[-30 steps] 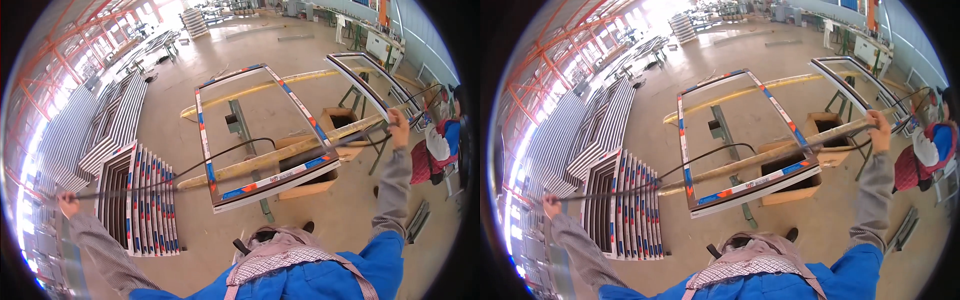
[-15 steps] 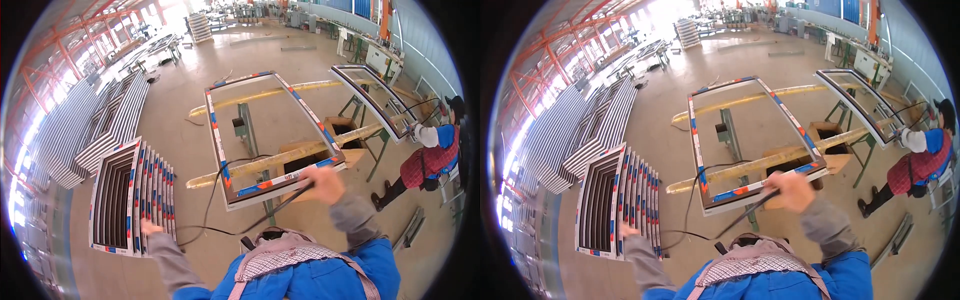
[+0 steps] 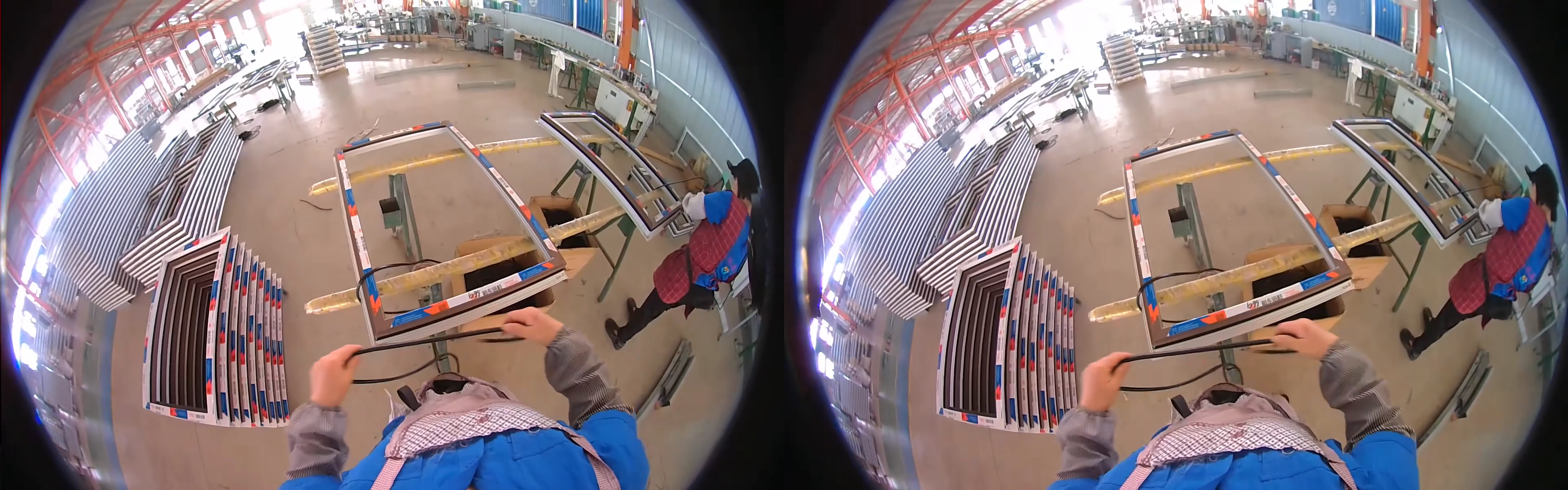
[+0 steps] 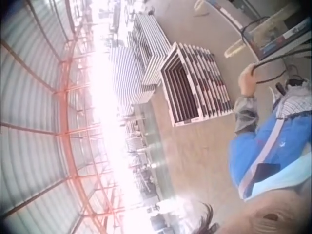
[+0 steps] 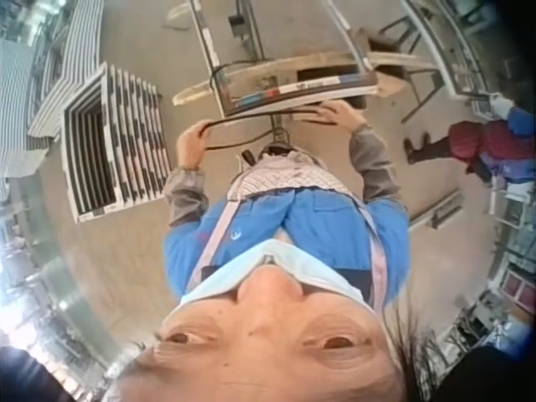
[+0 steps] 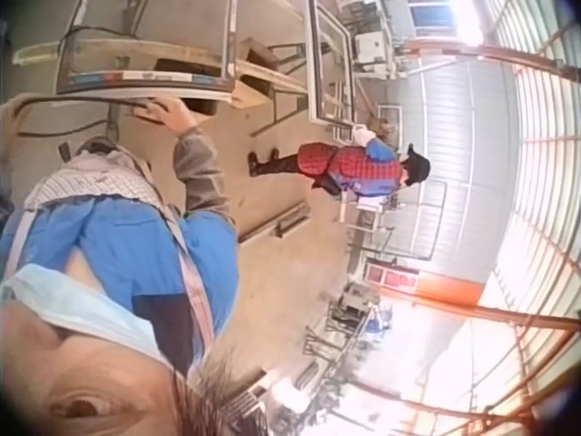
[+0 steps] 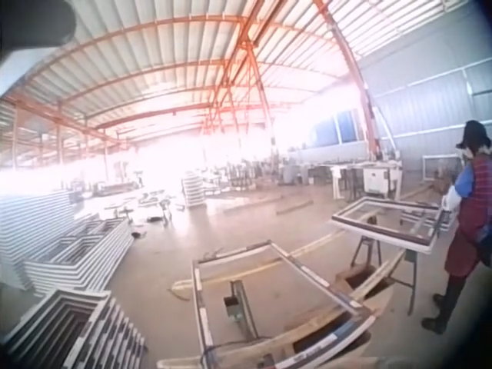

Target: Inserting a rubber gasket seal into a metal window frame profile.

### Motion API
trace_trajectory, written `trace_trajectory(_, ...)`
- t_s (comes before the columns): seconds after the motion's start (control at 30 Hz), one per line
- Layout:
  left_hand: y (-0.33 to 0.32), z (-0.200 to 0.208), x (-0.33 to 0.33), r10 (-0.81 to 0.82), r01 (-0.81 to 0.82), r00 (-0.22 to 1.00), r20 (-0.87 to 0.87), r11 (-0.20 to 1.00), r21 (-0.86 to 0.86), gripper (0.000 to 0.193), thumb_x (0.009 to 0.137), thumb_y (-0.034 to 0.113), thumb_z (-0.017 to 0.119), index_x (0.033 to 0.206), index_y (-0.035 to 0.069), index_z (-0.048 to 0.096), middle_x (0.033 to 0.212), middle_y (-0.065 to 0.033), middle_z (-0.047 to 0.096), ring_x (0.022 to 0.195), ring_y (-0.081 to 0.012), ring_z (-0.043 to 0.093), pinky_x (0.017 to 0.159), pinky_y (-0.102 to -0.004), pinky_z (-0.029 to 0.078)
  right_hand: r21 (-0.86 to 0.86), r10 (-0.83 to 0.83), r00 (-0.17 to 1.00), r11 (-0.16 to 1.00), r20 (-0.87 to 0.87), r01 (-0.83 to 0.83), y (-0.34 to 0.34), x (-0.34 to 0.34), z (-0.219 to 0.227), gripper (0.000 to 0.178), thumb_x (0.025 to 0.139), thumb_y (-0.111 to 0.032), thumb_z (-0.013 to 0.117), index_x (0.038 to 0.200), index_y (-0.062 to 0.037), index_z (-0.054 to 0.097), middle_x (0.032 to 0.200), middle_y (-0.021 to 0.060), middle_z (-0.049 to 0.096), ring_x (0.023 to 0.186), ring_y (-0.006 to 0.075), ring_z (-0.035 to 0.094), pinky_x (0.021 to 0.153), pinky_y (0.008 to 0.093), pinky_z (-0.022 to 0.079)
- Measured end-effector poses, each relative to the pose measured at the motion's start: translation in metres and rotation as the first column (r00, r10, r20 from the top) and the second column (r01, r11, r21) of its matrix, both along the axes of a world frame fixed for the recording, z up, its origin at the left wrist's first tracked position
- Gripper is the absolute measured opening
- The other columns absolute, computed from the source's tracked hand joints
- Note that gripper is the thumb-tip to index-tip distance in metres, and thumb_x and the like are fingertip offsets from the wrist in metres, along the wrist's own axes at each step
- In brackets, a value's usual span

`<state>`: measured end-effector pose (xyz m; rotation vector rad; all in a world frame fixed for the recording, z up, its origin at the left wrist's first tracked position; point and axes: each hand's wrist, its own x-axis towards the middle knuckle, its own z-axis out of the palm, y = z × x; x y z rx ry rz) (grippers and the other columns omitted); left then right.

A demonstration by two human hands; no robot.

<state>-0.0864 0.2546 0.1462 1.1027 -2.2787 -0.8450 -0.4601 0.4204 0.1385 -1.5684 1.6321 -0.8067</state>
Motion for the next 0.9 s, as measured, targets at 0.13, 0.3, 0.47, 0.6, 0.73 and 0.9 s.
trace_trajectory(0.13,-0.006,0.003,0.028,0.117,-0.063,0.947,0.300,0.981,-0.184,0.017,0.077,0.020,0.056,0.089,0.011,0.062,0.079,-0.0095,0.062,0.073,-0.0263,0.060,0.064,-0.0357,0.047,0.140,-0.040,0.995,0.989,-0.087,0.052,0.026,-0.011,0.009,0.020,0.080,-0.020,0.056,0.086,-0.0016,0.058,0.070,0.0130,0.057,0.063,0.0224,0.055,0.060,0.0315,0.044)
trace_trajectory(0.3,0.013,-0.019,-0.041,-0.318,0.412,0.904,0.285,0.824,-0.389,0.039,0.075,0.028,0.059,0.109,0.010,0.054,0.097,-0.0103,0.060,0.091,-0.0266,0.054,0.073,-0.0377,0.045,-0.134,0.126,0.971,0.979,-0.202,-0.155,-0.005,0.053,0.022,0.015,0.076,-0.019,0.058,0.082,-0.0055,0.059,0.072,0.0137,0.058,0.068,0.0293,0.057,0.061,0.0350,0.045)
trace_trajectory(0.47,0.059,-0.004,-0.116,-0.407,0.592,0.804,-0.434,0.619,0.516,0.055,0.083,0.012,0.053,0.131,0.003,0.028,0.104,-0.0087,0.051,0.092,-0.0137,0.049,0.082,-0.0249,0.040,-0.236,0.193,0.925,0.931,-0.329,-0.278,-0.031,0.097,0.032,0.017,0.071,-0.021,0.060,0.081,-0.0078,0.058,0.074,0.0140,0.058,0.072,0.0319,0.057,0.062,0.0377,0.045)
trace_trajectory(0.6,0.048,-0.016,-0.099,-0.316,0.410,0.911,-0.265,0.760,0.503,0.028,0.082,0.009,0.054,0.109,0.003,0.054,0.073,-0.0002,0.056,0.066,-0.0060,0.046,0.059,-0.0213,0.041,-0.119,0.046,0.945,0.989,-0.325,-0.089,-0.017,0.045,0.032,0.018,0.069,-0.021,0.062,0.080,-0.0069,0.060,0.074,0.0138,0.059,0.071,0.0305,0.058,0.063,0.0366,0.046)
trace_trajectory(0.73,0.056,-0.023,-0.094,-0.191,0.358,0.917,-0.351,0.783,0.509,0.020,0.082,0.005,0.053,0.100,0.001,0.059,0.069,0.0037,0.048,0.062,-0.0044,0.041,0.055,-0.0191,0.036,-0.044,-0.235,0.907,0.963,0.350,0.266,0.005,0.025,0.018,0.012,0.076,-0.006,0.061,0.086,0.0001,0.060,0.073,0.0013,0.060,0.067,0.0083,0.054,0.062,0.0231,0.046)
trace_trajectory(0.9,0.066,-0.026,-0.111,-0.194,0.307,0.929,-0.316,0.880,0.363,0.020,0.078,0.005,0.056,0.097,0.002,0.061,0.079,-0.0090,0.062,0.072,-0.0124,0.057,0.065,-0.0236,0.044,0.182,-0.382,0.282,0.819,0.880,0.544,0.004,0.057,-0.014,0.014,0.080,-0.012,0.059,0.091,-0.0028,0.059,0.072,0.0019,0.058,0.063,0.0078,0.053,0.059,0.0197,0.042)
